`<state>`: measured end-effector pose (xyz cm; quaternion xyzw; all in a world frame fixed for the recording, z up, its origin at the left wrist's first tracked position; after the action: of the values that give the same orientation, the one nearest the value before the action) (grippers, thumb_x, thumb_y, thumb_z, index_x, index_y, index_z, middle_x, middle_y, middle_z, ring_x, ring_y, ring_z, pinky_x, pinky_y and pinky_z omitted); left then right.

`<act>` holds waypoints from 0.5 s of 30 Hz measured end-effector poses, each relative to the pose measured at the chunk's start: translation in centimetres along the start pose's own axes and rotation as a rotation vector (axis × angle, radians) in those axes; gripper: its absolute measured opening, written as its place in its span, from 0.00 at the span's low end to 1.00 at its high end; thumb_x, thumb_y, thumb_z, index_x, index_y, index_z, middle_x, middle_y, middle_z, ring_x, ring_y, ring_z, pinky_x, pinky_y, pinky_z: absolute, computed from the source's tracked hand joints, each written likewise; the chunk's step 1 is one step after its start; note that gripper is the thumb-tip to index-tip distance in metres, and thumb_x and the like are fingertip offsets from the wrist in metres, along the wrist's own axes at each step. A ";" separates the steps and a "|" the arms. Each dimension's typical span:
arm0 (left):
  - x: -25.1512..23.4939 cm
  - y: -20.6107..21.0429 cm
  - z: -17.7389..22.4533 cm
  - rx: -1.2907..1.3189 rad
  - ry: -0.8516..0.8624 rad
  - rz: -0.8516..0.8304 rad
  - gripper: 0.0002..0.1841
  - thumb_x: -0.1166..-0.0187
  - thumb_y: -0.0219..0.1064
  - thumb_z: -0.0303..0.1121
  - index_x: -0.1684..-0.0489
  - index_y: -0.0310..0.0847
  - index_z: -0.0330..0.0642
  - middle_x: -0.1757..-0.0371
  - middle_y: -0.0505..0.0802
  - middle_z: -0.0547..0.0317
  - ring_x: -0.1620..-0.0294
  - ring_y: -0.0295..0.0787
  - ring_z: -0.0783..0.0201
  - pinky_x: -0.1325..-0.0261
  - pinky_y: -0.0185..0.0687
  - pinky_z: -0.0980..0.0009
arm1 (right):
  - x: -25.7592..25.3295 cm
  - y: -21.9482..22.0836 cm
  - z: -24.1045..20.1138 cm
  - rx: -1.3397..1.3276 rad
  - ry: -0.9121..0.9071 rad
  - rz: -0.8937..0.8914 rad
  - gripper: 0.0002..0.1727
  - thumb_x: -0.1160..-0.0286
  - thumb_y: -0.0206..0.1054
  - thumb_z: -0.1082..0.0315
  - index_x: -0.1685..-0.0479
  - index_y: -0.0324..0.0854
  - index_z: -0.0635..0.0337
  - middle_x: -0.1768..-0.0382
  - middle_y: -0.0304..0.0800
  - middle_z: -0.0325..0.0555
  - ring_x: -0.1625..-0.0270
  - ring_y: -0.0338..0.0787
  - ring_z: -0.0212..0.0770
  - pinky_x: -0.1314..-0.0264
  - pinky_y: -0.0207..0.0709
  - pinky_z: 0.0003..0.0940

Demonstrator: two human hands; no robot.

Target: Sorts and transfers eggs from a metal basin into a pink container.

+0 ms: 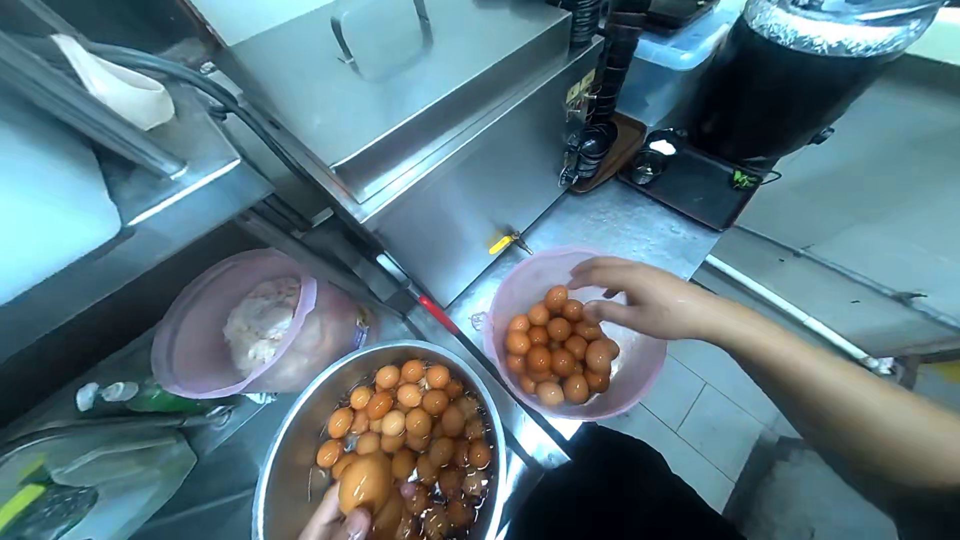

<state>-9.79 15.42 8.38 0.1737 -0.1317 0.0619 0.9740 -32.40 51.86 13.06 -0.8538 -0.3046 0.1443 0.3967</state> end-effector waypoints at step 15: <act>-24.7 26.2 -5.5 -1.209 -0.091 -0.487 0.24 0.26 0.79 0.39 0.32 0.84 0.48 0.38 0.91 0.53 0.38 0.89 0.59 0.32 0.86 0.53 | 18.1 -4.3 11.8 -0.187 0.269 0.565 0.18 0.18 0.60 0.48 0.41 0.89 0.42 0.46 0.91 0.26 0.49 0.91 0.27 0.45 0.90 0.35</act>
<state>-36.46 40.00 4.96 -0.3775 -0.1413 -0.2530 0.8795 -25.92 72.41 8.67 -0.9488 -0.0126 0.1058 0.2975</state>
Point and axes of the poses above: each hand's wrist, its own x-axis away from the middle knuckle, its own y-axis out of the palm, z = x × y, the point moved 7 cm from there along -x, towards the middle knuckle
